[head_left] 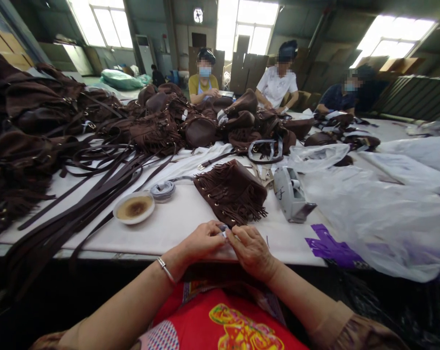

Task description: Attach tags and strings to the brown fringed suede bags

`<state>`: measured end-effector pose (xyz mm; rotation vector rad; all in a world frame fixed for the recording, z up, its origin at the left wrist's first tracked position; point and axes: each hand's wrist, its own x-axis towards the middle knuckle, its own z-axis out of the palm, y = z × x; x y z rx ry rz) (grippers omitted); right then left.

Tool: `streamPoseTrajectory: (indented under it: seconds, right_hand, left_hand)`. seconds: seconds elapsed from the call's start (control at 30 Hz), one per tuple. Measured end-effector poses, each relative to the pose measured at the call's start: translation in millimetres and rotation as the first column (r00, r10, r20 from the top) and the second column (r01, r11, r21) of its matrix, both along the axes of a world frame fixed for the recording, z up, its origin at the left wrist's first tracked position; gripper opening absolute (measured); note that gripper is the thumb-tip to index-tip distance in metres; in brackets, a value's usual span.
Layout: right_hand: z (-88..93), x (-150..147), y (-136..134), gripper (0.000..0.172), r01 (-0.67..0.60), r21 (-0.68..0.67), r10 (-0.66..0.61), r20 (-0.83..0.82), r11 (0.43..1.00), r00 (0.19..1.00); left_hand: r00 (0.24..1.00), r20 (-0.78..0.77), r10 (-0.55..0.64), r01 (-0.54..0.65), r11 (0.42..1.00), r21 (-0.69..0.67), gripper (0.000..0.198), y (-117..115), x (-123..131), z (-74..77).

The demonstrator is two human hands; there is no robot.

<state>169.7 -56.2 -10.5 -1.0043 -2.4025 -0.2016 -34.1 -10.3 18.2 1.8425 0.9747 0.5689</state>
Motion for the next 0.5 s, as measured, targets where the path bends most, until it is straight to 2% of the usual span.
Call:
streamPoseTrajectory:
  seconds: [0.1, 0.17, 0.27, 0.33, 0.4, 0.47, 0.5]
  right_hand:
    - [-7.5, -6.0, -1.7, 0.042, 0.044, -0.034, -0.046, -0.081, 0.998, 0.996]
    - [-2.6, -7.5, -4.5, 0.042, 0.049, -0.087, -0.063, -0.157, 0.995, 0.986]
    - [20.8, 9.6, -6.8, 0.04, 0.076, -0.109, -0.105, -0.293, 0.991, 0.95]
    - [42.2, 38.7, -2.1, 0.036, 0.199, -0.077, -0.213, -0.394, 0.977, 0.894]
    - [61.6, 78.2, 9.2, 0.032, 0.41, -0.086, -0.395, -0.504, 0.908, 0.768]
    - [74.2, 119.6, 24.7, 0.031, 0.604, -0.221, -0.598, -0.59, 0.766, 0.543]
    - [77.0, 138.3, 32.7, 0.032, 0.644, -0.34, -0.686, -0.598, 0.686, 0.414]
  left_hand:
    - [0.998, 0.031, 0.062, -0.061, 0.997, -0.04, 0.029, -1.6, 1.8, -1.9]
    - [0.993, 0.019, 0.115, -0.114, 0.992, -0.053, 0.032, -4.1, 4.4, -3.2]
    - [0.985, -0.014, 0.175, -0.175, 0.984, -0.038, 0.03, -7.2, 8.0, -3.3]
    - [0.983, -0.041, 0.181, -0.18, 0.983, 0.019, 0.027, -8.6, 10.2, -2.2]
    - [0.982, -0.063, 0.179, -0.172, 0.98, 0.096, 0.025, -10.1, 12.6, -1.5]
    - [0.983, -0.065, 0.173, -0.158, 0.97, 0.187, 0.026, -11.8, 15.2, -3.6]
    - [0.983, -0.056, 0.173, -0.155, 0.959, 0.239, 0.026, -12.6, 16.5, -6.2]
